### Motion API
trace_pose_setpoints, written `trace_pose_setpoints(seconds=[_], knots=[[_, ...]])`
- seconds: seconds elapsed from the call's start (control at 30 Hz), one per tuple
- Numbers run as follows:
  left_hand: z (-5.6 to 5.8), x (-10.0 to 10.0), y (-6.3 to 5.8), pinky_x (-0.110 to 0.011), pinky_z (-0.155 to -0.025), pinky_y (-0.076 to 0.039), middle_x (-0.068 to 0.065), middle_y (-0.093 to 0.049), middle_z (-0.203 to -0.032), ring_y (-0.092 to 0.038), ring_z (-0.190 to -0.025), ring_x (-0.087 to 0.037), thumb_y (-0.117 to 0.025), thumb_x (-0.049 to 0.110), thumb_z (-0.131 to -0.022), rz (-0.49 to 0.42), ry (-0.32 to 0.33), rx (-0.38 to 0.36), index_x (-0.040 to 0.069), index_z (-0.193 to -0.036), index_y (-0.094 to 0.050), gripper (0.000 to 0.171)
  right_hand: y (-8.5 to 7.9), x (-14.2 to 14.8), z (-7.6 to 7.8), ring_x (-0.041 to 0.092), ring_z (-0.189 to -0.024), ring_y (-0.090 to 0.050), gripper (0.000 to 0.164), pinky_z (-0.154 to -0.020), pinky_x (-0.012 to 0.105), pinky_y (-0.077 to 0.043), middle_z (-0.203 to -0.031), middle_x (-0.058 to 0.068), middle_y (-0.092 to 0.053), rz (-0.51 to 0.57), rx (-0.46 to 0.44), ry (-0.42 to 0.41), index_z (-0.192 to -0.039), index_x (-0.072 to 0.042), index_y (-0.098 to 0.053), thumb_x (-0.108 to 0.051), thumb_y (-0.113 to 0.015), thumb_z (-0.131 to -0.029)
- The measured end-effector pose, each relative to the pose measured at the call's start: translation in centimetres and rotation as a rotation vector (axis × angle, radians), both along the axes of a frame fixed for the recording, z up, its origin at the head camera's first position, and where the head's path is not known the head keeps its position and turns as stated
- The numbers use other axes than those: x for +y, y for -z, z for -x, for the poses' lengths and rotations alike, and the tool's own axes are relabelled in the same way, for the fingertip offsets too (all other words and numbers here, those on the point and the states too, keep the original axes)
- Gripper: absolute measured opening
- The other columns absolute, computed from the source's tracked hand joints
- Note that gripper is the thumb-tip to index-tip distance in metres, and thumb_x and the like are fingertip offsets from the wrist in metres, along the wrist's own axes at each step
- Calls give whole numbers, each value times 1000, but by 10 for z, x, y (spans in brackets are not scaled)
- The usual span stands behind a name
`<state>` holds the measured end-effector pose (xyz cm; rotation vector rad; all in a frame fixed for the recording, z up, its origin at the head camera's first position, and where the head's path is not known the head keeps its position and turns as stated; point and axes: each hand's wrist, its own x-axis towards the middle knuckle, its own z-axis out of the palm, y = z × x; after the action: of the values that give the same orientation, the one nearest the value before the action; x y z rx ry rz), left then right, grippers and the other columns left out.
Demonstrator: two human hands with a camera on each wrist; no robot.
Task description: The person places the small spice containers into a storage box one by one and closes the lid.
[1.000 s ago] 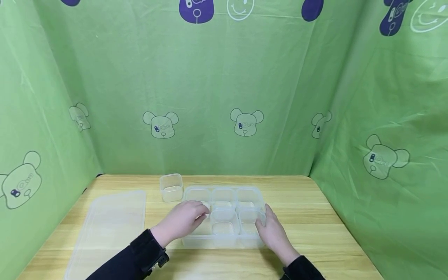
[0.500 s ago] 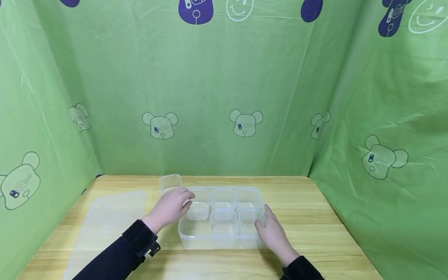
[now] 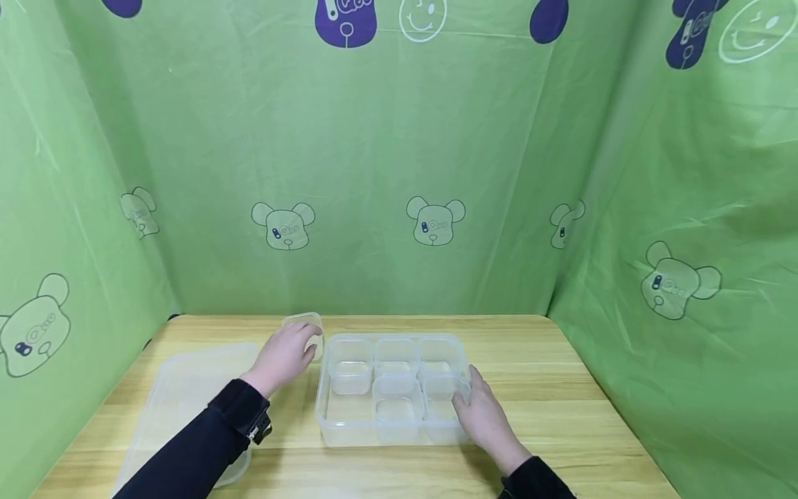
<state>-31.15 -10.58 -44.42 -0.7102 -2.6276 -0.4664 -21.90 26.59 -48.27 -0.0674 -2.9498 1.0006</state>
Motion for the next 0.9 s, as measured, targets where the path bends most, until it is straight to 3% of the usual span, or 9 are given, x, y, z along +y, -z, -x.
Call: trace_pose_setpoints(seconds=[0.27, 0.57, 0.9], knots=[[10, -6, 15, -50, -102, -45, -15, -66, -119, -59, -116, -35, -70, 6, -88, -1, -44, -52, 1, -119, -66, 31, 2, 0, -1, 54, -139, -28, 72, -112, 63, -23, -154, 38, -20, 2, -5, -4, -154, 11, -10, -22, -49, -102], [18, -9, 25, -48, -99, -47, -17, -67, -118, -61, -112, -35, -68, 4, -88, 15, -57, -104, 0, -119, -65, 31, 4, 0, 0, 53, -139, -28, 72, -113, 62, -23, -155, 37, -20, -1, -1, 5, -154, 11, -9, -22, -48, -102], [21, -10, 28, -44, -81, -56, -14, -72, -103, -69, -93, -31, -71, 0, -86, 48, -67, -87, 3, -111, -68, 26, 0, -1, -1, 53, -139, -28, 72, -113, 61, -24, -155, 37, -21, -12, 3, 3, -154, 12, -10, -21, -49, -102]])
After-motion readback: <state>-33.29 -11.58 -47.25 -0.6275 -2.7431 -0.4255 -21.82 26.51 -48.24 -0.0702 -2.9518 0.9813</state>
